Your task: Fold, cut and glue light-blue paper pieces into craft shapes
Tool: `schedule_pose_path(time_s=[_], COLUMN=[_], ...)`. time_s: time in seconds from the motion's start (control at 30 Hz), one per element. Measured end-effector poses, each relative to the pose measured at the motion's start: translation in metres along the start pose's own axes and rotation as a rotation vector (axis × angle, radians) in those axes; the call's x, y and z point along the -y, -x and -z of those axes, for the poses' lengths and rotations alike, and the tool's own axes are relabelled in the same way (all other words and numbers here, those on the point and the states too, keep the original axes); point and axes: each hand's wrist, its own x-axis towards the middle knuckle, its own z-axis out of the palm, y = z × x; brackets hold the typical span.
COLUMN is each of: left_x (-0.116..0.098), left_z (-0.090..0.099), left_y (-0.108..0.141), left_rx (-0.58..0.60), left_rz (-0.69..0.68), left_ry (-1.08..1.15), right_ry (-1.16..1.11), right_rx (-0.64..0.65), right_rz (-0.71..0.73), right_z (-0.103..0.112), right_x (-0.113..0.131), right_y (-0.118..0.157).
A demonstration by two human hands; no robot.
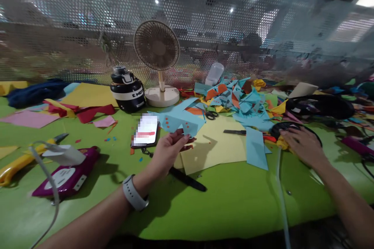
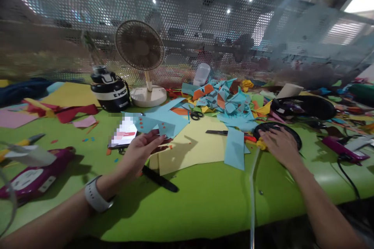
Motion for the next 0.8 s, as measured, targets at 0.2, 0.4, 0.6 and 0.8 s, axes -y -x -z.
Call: schedule_pose_path(time_s=[0.2, 0.4, 0.6, 0.8], left_x=[0.003, 0.000, -0.004, -0.004], left_z=[0.004, 0.002, 0.001, 0.000], left_y=[-0.004, -0.003, 0.000, -0.001], left_rx=[0.011, 0.007, -0.005, -0.014], left_rz=[-0.005, 0.010, 0.023, 0.034], left_ry=[0.027, 0.038, 0.025, 0.003], right_ry=[-0.140, -0.204, -0.132, -0.119], right_rx=[-0.101, 0.197, 0.390, 0.369], right_rz=[-0.120, 0.397, 0.712, 0.732], right_z=[0.014, 0.001, -0.007, -0.016], right_x=[0.011, 0.109, 0.180, 0.189], right_y=[-0.012, 0.013, 0.035, 0.033])
